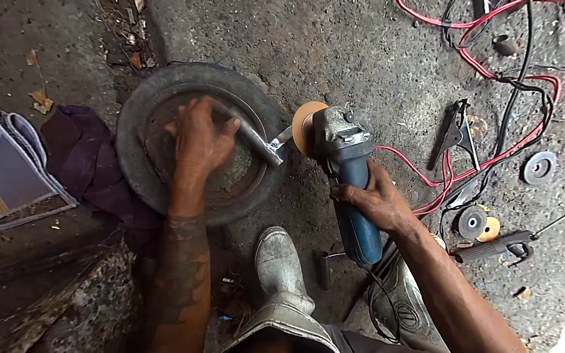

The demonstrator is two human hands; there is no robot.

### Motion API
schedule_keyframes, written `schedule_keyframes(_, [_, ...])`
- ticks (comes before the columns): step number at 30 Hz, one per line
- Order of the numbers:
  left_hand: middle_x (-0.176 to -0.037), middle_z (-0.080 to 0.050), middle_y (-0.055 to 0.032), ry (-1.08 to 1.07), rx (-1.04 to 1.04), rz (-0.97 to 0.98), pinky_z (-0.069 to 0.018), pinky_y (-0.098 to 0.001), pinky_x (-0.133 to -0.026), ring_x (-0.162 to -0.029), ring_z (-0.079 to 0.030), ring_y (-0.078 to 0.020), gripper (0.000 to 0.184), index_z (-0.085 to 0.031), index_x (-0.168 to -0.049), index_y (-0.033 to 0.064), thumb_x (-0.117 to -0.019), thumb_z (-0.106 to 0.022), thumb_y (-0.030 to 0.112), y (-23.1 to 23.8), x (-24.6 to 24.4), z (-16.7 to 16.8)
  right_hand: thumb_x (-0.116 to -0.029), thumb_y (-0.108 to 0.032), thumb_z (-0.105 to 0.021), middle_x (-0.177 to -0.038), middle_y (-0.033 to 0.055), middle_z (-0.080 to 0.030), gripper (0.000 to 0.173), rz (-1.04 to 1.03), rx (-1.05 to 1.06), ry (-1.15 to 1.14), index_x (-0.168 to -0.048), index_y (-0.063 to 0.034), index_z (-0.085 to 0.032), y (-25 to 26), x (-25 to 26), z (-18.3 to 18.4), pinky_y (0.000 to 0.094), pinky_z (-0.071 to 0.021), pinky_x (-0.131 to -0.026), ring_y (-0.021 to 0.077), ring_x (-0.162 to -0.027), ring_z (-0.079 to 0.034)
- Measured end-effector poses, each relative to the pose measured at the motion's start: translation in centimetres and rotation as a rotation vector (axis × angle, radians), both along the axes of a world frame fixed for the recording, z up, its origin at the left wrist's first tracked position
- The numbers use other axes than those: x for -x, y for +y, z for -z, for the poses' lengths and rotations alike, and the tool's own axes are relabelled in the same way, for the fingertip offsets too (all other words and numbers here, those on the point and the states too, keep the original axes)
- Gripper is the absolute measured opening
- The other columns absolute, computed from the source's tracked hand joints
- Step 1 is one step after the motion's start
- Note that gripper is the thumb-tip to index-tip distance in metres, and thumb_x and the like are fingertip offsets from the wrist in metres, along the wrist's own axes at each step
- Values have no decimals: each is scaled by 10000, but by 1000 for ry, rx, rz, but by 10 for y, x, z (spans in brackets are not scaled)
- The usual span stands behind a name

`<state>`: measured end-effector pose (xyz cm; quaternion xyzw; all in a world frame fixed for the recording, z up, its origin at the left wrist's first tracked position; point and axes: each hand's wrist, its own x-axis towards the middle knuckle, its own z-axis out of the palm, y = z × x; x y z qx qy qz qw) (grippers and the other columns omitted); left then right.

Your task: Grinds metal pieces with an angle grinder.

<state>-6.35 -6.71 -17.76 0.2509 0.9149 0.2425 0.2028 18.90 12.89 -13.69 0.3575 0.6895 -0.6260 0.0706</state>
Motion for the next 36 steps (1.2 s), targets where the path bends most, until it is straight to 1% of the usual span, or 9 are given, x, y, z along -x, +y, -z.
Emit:
schedule_keyframes(2, [-1226, -639, -206, -54, -116, -1, -371, -651, -1032, -1212, -569, -374, 326, -646, -1181, 24, -970, -674, 272, -3, 4, 3, -748, -255, -777, -856, 11, -710, 486, -43, -39, -23, -1177, -130, -587, -2, 1, 3, 313, -620, -615, 123, -705, -713])
schedule_keyframes(3, [-1172, -655, -185, -70, -181, 4, -458, -562, -991, -1129, -620, -306, 295, -630, -1170, 18, -981, -662, 241, -4, 5, 6, -745, -271, -786, -865, 6, -708, 505, -69, -57, -35, -1187, -135, -584, -3, 1, 4, 316, -620, -623, 117, -714, -711])
schedule_keyframes(4, [-1136, -659, -176, -89, -244, 10, -494, -501, -960, -1074, -639, -265, 272, -616, -1169, 8, -988, -643, 209, -6, 4, 8, -742, -284, -790, -866, 3, -706, 516, -97, -77, -40, -1191, -135, -583, -3, 2, 6, 318, -617, -626, 113, -717, -709])
schedule_keyframes(7, [-1068, -666, -133, -106, -331, 10, -525, -380, -892, -976, -647, -170, 240, -604, -1175, 15, -1008, -600, 187, -9, 4, 15, -729, -314, -798, -843, -3, -693, 525, -163, -143, -48, -1167, -123, -580, -5, 5, 12, 323, -609, -622, 101, -707, -699])
schedule_keyframes(10, [-1033, -668, -92, -111, -362, -16, -526, -299, -861, -928, -640, -98, 214, -614, -1162, 24, -1003, -607, 167, -9, 3, 16, -738, -333, -801, -856, -3, -690, 552, -213, -180, -62, -1193, -122, -570, -5, 7, 16, 326, -609, -642, 91, -723, -697])
schedule_keyframes(17, [-1010, -687, -63, -111, -369, -70, -534, -256, -836, -895, -649, -57, 194, -640, -1134, 40, -986, -641, 166, -5, 1, 16, -733, -355, -798, -858, -23, -681, 561, -275, -207, -70, -1193, -135, -563, -1, 9, 13, 308, -599, -646, 71, -728, -687])
schedule_keyframes(25, [-1000, -683, -47, -114, -408, -85, -533, -228, -816, -875, -642, -31, 187, -642, -1114, 34, -971, -661, 154, -6, 0, 17, -724, -374, -789, -855, -23, -674, 574, -318, -251, -91, -1195, -138, -560, 3, 14, 12, 332, -590, -631, 79, -723, -681])
schedule_keyframes(28, [-990, -678, -48, -119, -404, -91, -525, -226, -814, -874, -637, -34, 187, -640, -1113, 34, -970, -664, 152, -5, -1, 16, -721, -383, -789, -834, -23, -674, 571, -316, -257, -92, -1182, -137, -561, 3, 14, 12, 328, -591, -611, 79, -701, -681])
schedule_keyframes(36, [-974, -682, -33, -129, -441, -98, -534, -218, -790, -846, -639, -22, 176, -644, -1102, 42, -963, -667, 146, -6, -2, 18, -720, -388, -787, -854, -28, -672, 583, -326, -281, -86, -1194, -141, -555, 2, 13, 12, 327, -590, -626, 74, -721, -680])
